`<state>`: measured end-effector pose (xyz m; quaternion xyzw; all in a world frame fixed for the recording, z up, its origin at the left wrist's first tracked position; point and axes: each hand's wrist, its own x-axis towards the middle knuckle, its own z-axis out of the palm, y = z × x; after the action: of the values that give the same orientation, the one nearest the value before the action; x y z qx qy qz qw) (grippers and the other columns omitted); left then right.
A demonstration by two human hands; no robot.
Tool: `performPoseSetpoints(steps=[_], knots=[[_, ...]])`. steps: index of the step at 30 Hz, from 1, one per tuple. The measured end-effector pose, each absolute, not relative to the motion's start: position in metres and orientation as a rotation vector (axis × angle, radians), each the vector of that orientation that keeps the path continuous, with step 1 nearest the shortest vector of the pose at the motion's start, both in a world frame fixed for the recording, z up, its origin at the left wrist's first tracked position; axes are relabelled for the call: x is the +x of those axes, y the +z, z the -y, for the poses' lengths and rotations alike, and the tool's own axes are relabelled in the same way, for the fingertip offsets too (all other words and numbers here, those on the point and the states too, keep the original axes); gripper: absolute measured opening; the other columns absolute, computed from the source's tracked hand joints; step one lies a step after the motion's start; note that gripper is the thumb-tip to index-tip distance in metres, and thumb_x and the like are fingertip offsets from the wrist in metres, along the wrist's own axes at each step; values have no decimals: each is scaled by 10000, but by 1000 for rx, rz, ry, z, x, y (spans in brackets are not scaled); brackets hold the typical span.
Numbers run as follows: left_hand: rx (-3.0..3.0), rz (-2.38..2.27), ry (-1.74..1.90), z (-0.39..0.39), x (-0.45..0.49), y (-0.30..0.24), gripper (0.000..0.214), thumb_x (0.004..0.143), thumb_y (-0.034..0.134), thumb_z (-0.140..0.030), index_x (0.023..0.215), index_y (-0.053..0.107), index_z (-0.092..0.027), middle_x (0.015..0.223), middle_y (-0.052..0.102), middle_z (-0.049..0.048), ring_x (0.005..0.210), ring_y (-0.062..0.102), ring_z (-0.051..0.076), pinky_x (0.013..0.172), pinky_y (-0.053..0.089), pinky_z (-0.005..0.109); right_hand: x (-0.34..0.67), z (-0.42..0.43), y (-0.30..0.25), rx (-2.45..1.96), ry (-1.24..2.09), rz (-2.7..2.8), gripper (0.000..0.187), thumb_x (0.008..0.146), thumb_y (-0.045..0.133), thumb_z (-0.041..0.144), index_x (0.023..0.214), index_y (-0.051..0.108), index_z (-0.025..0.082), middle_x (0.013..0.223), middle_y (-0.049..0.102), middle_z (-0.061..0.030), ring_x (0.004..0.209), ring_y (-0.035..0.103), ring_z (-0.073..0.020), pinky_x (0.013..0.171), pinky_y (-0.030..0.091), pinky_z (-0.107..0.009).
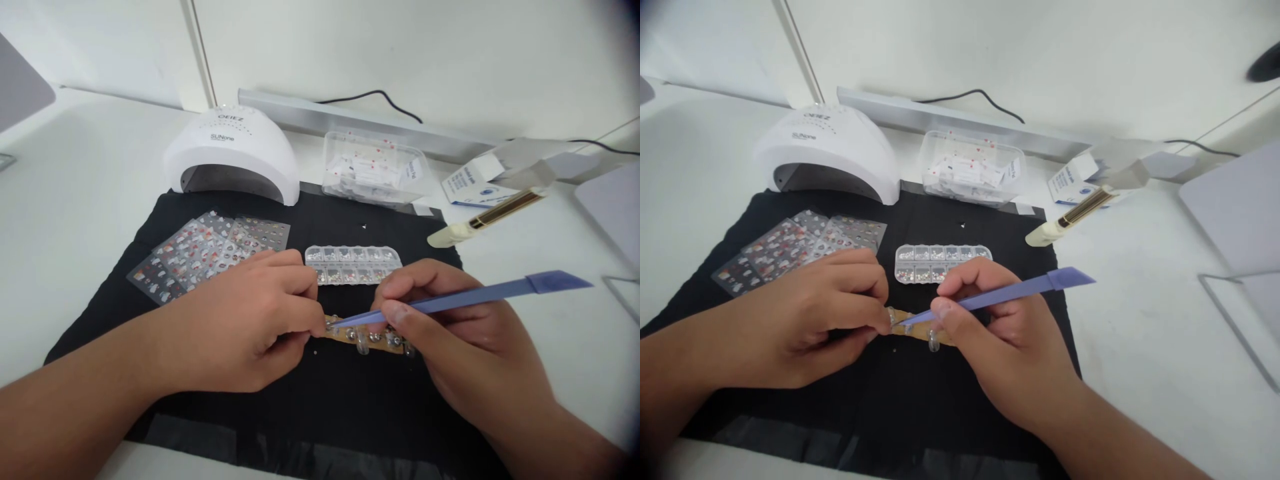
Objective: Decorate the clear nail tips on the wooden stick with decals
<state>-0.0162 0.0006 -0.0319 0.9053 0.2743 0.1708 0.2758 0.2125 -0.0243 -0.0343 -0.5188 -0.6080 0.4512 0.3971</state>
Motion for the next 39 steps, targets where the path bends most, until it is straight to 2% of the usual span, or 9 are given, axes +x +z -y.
performPoseSetpoints(steps=[5, 11, 18, 23, 34, 39], knots=[[2414, -751, 442, 0, -17, -30, 202, 825, 565, -36, 837, 686, -198, 815, 592, 6, 801, 497, 158, 723, 377, 302, 215, 24, -36, -1260, 1128, 1530, 63, 832, 694, 206, 793, 664, 245, 624, 639, 37, 531, 623, -110, 472, 510, -177], [2366, -740, 554, 0, -17, -27, 198, 823, 533, -20, 845, 667, -164, 829, 582, 21, 781, 486, 146, 724, 388, 293, 222, 22, -44, -1091, 1119, 1426, 39, 859, 708, 252, 850, 674, 269, 655, 679, 26, 573, 650, -146, 505, 510, -252], [2406, -716, 476, 0, -14, -31, 185, 857, 521, -29, 831, 644, -164, 864, 570, 23, 823, 468, 157, 749, 382, 301, 223, 22, -49, -849, 959, 1313, 84, 836, 711, 157, 868, 698, 234, 688, 678, 7, 624, 654, -162, 546, 508, -303], [2415, -745, 428, 0, -13, -34, 208, 860, 522, -28, 853, 662, -182, 885, 548, 18, 842, 471, 159, 773, 367, 313, 224, 21, -53, -849, 894, 1319, 73, 852, 703, 197, 879, 690, 264, 680, 679, -1, 617, 657, -189, 540, 507, -331], [2393, -757, 417, 1, -14, -33, 239, 844, 539, -49, 958, 677, -207, 954, 553, 34, 878, 488, 178, 798, 380, 330, 227, 20, -54, -895, 861, 1290, 66, 840, 731, 235, 867, 683, 271, 707, 698, 6, 589, 658, -175, 548, 544, -334], [2394, -748, 463, 1, -14, -33, 200, 884, 517, -60, 904, 663, -196, 898, 535, 29, 838, 482, 167, 784, 386, 319, 226, 20, -53, -878, 858, 1269, 97, 835, 710, 186, 860, 698, 279, 698, 697, 8, 580, 652, -174, 545, 541, -338]])
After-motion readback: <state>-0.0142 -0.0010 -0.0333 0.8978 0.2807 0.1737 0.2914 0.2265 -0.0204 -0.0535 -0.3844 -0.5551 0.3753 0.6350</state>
